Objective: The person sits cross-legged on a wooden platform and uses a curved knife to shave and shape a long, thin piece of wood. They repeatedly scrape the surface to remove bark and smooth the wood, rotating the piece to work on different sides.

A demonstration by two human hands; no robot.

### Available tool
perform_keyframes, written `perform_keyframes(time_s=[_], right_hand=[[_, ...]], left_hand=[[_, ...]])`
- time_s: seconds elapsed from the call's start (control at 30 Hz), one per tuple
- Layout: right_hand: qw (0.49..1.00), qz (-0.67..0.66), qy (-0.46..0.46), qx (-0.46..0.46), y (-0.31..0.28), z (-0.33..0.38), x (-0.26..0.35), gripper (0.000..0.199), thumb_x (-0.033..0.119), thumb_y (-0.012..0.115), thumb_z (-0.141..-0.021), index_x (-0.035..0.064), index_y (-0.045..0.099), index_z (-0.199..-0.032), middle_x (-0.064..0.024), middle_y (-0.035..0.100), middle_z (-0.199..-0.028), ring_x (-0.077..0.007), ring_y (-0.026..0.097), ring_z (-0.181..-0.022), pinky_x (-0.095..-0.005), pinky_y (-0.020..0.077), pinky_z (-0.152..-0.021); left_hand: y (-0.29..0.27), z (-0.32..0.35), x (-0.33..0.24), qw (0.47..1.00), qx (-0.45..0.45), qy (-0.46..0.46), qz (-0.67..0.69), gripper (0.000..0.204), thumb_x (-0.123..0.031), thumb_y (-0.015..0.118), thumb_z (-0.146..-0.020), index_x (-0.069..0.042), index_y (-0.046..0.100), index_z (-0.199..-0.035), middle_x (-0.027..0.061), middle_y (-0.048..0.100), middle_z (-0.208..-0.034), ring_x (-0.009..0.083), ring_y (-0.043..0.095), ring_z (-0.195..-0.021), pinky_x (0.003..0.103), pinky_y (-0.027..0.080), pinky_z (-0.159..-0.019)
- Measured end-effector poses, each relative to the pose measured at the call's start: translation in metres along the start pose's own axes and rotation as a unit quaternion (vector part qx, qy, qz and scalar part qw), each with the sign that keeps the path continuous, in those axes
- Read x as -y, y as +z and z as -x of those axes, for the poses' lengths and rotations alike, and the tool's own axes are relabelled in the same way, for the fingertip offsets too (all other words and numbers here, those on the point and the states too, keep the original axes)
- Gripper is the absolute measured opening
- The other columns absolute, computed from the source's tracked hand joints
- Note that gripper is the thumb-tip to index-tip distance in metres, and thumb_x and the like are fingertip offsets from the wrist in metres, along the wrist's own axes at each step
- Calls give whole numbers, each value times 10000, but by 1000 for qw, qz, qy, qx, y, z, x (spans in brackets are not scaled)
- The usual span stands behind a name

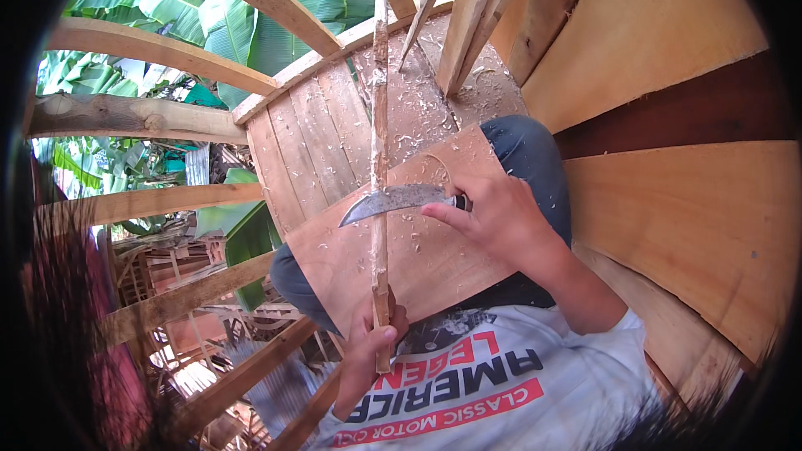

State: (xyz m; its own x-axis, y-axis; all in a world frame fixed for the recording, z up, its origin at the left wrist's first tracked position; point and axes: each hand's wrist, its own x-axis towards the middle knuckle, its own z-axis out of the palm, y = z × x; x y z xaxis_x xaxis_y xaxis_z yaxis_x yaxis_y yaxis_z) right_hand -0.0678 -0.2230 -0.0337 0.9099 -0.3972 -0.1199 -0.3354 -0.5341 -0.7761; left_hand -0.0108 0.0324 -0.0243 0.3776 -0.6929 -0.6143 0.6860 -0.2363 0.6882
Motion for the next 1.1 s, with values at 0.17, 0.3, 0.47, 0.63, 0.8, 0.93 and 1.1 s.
perform_keyframes(time_s=[0.17,0.3,0.47,0.63,0.8,0.93,1.1], right_hand=[[954,-178,8,239,-11,16,24,328,304,632,-917,-14,629,-994,-202,623,-687,-366,634,-652,-418,489,-613],[862,-337,16,379,-14,21,0,297,159,596,-942,-29,567,-1170,-85,586,-689,-155,609,-599,-305,476,-561],[760,-509,140,379,-31,12,-17,242,65,541,-976,-30,551,-1199,-33,579,-800,-69,584,-604,-213,469,-534],[837,-436,43,327,-24,21,-7,295,96,566,-967,4,558,-1248,-3,554,-769,-35,494,-531,-199,407,-468],[820,-463,160,294,-31,21,-1,297,84,577,-956,25,568,-1246,45,545,-765,-17,470,-587,-186,395,-527],[895,-419,152,5,-21,17,0,258,56,569,-951,27,574,-1207,67,484,-650,-4,446,-521,-173,336,-456],[862,-458,12,218,-28,23,-16,282,37,582,-940,8,559,-1219,21,513,-657,-26,450,-471,-193,344,-422]], left_hand=[[8,-6,-15,995,33,-15,94,431,-333,731,-739,-67,452,-932,-35,406,-665,59,364,-574,214,285,-530],[8,-2,-19,984,50,-46,165,463,-367,744,-714,-88,420,-894,-45,360,-642,50,322,-537,205,253,-505],[8,0,-19,983,60,-53,166,488,-399,745,-702,-93,413,-888,-45,369,-642,45,330,-528,201,243,-503],[10,-4,-17,981,63,-50,177,483,-391,742,-703,-96,410,-895,-44,371,-641,40,335,-525,197,244,-508],[8,-4,-16,976,59,-53,205,490,-375,736,-699,-82,402,-905,-41,372,-635,45,335,-515,194,250,-498],[11,1,-21,969,39,-47,239,485,-365,730,-695,-80,394,-900,-39,374,-623,49,334,-504,194,251,-474],[-6,-8,-7,948,115,-71,290,463,-317,709,-691,-82,370,-900,-27,376,-580,57,340,-470,186,268,-473]])
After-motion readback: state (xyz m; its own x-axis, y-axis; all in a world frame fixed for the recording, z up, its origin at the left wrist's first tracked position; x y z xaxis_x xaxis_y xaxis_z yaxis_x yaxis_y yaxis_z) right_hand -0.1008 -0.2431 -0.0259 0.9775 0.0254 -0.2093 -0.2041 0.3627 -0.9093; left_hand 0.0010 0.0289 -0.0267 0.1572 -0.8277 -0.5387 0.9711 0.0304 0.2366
